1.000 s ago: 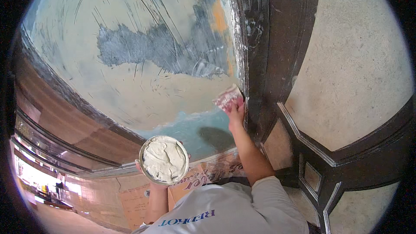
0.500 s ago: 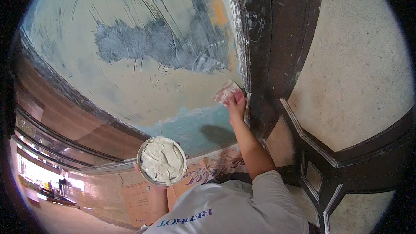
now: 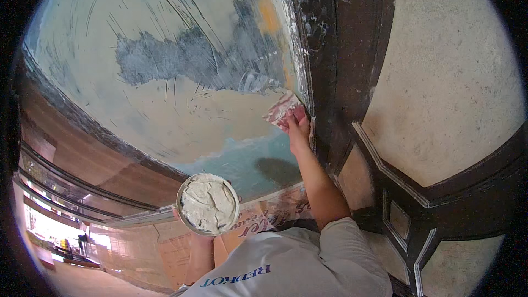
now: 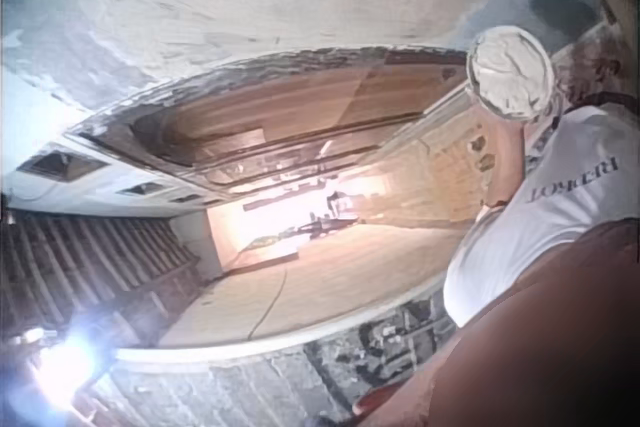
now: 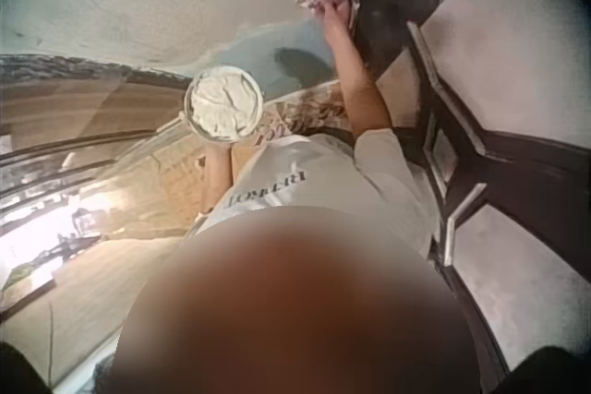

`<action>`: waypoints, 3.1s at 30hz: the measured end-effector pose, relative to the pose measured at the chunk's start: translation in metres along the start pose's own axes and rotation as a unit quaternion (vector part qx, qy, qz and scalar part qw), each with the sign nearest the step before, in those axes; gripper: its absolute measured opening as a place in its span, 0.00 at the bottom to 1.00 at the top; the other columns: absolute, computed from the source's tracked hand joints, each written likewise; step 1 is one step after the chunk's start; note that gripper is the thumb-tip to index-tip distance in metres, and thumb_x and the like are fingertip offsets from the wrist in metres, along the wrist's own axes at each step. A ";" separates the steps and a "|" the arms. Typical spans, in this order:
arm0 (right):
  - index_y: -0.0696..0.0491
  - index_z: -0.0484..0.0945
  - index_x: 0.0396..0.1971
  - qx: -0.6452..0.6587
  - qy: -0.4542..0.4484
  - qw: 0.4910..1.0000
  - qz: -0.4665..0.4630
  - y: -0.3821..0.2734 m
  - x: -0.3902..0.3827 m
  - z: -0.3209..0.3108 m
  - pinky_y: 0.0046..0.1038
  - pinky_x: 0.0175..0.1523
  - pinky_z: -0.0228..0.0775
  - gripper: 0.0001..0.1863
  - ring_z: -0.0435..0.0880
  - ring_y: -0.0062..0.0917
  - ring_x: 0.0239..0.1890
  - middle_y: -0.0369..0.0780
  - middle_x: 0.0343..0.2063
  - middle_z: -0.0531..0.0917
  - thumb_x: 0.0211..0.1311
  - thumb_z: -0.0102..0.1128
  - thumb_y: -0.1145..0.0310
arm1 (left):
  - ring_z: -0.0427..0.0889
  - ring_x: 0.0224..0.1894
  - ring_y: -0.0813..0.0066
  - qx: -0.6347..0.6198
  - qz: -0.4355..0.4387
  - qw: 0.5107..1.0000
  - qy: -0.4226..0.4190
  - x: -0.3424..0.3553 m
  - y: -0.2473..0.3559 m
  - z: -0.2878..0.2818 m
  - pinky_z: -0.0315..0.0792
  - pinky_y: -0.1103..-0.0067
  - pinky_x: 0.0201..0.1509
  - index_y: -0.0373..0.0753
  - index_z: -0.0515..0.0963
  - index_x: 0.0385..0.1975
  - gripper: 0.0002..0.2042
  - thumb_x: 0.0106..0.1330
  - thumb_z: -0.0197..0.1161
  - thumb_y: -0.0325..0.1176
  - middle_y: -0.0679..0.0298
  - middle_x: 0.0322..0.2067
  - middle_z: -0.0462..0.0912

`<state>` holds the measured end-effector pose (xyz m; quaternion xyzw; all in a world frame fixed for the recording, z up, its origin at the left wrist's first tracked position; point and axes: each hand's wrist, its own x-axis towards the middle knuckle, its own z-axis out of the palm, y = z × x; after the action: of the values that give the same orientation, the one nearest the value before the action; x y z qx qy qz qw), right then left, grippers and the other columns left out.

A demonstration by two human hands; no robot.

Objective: The person applies plaster from a tub to a circular wall area using a putty knife.

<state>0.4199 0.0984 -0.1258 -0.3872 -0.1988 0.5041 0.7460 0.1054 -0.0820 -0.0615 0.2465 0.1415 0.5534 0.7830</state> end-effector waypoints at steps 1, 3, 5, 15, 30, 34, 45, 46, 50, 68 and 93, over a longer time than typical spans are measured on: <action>0.47 0.67 0.56 0.001 0.001 1.000 -0.001 0.012 0.002 -0.009 0.28 0.41 0.78 0.20 0.77 0.19 0.42 0.31 0.45 0.75 0.67 0.60 0.65 | 0.63 0.67 0.52 -0.002 0.003 1.000 0.006 -0.001 0.000 -0.003 0.63 0.53 0.67 0.46 0.59 0.69 0.46 0.55 0.53 0.72 0.56 0.68 0.60; 0.46 0.66 0.56 0.016 0.132 0.988 0.082 0.054 -0.001 -0.034 0.30 0.42 0.79 0.20 0.77 0.21 0.45 0.32 0.48 0.74 0.67 0.60 0.65 | 0.63 0.67 0.52 -0.004 0.012 1.000 0.019 -0.003 0.000 -0.009 0.62 0.53 0.67 0.46 0.58 0.69 0.46 0.55 0.52 0.72 0.56 0.68 0.60; 0.45 0.66 0.55 0.087 0.187 0.967 0.147 0.109 0.004 -0.085 0.33 0.44 0.79 0.19 0.76 0.24 0.47 0.32 0.50 0.73 0.67 0.60 0.64 | 0.62 0.67 0.52 -0.010 0.014 0.999 0.029 -0.002 -0.002 -0.015 0.62 0.53 0.67 0.46 0.58 0.69 0.46 0.56 0.51 0.73 0.56 0.68 0.59; 0.46 0.69 0.52 0.047 -0.074 0.994 0.070 0.023 -0.044 -0.006 0.30 0.40 0.77 0.16 0.79 0.20 0.41 0.30 0.41 0.77 0.67 0.59 0.64 | 0.64 0.65 0.44 0.004 0.002 1.000 -0.008 0.010 0.019 0.032 0.56 0.41 0.68 0.47 0.59 0.68 0.52 0.46 0.60 0.74 0.49 0.66 0.62; 0.56 0.69 0.42 -0.162 -0.418 0.894 -0.015 -0.086 -0.108 0.119 0.19 0.41 0.67 0.11 0.75 0.12 0.37 0.33 0.35 0.78 0.63 0.60 0.73 | 0.64 0.68 0.52 -0.003 0.075 0.997 -0.020 0.029 0.032 0.033 0.60 0.56 0.70 0.43 0.58 0.69 0.50 0.51 0.54 0.72 0.53 0.68 0.61; 0.54 0.70 0.38 -0.321 -0.385 0.860 -0.100 -0.085 -0.111 0.109 0.25 0.35 0.69 0.14 0.76 0.18 0.30 0.36 0.27 0.79 0.57 0.66 0.68 | 0.65 0.67 0.53 -0.005 0.100 0.993 -0.057 0.029 0.036 0.028 0.61 0.58 0.70 0.40 0.58 0.69 0.51 0.49 0.59 0.69 0.52 0.67 0.62; 0.56 0.69 0.36 -0.481 -0.389 0.726 -0.299 -0.113 -0.137 0.152 0.30 0.33 0.70 0.18 0.81 0.34 0.26 0.46 0.22 0.79 0.50 0.70 0.69 | 0.68 0.65 0.54 0.033 0.112 0.993 -0.010 0.017 0.031 0.037 0.64 0.59 0.68 0.38 0.58 0.68 0.52 0.46 0.63 0.67 0.52 0.66 0.64; 0.56 0.69 0.36 -0.475 -0.401 0.723 -0.302 -0.117 -0.140 0.152 0.33 0.33 0.70 0.19 0.82 0.42 0.27 0.47 0.23 0.79 0.49 0.70 0.67 | 0.67 0.65 0.54 0.026 0.116 0.993 -0.023 0.015 0.029 0.024 0.63 0.59 0.68 0.38 0.58 0.68 0.53 0.46 0.63 0.68 0.52 0.66 0.64; 0.54 0.71 0.37 -0.532 -0.451 0.656 -0.287 -0.116 -0.158 0.160 0.41 0.35 0.73 0.20 0.82 0.49 0.31 0.49 0.26 0.81 0.49 0.70 0.62 | 0.65 0.67 0.53 0.040 0.100 0.994 -0.021 0.012 0.030 0.029 0.61 0.58 0.70 0.38 0.57 0.69 0.53 0.47 0.62 0.68 0.52 0.67 0.62; 0.57 0.76 0.32 -0.490 -0.435 0.626 -0.423 -0.136 -0.173 0.161 0.35 0.42 0.69 0.05 0.76 0.39 0.36 0.42 0.28 0.79 0.55 0.61 0.76 | 0.64 0.67 0.51 0.062 0.098 0.992 -0.040 0.009 0.067 0.031 0.65 0.56 0.67 0.41 0.55 0.70 0.51 0.50 0.58 0.70 0.51 0.68 0.59; 0.55 0.73 0.30 -0.513 -0.216 0.726 -0.404 -0.088 -0.134 0.180 0.31 0.36 0.70 0.16 0.76 0.32 0.30 0.41 0.28 0.76 0.48 0.74 0.67 | 0.66 0.66 0.49 -0.036 -0.047 0.978 -0.200 0.037 0.140 -0.012 0.65 0.54 0.67 0.42 0.55 0.70 0.53 0.48 0.58 0.73 0.50 0.67 0.61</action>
<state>0.2937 0.0279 0.0674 -0.4744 -0.7202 0.0461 0.5041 0.0014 -0.0072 0.0064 0.3164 -0.0267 0.4601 0.8291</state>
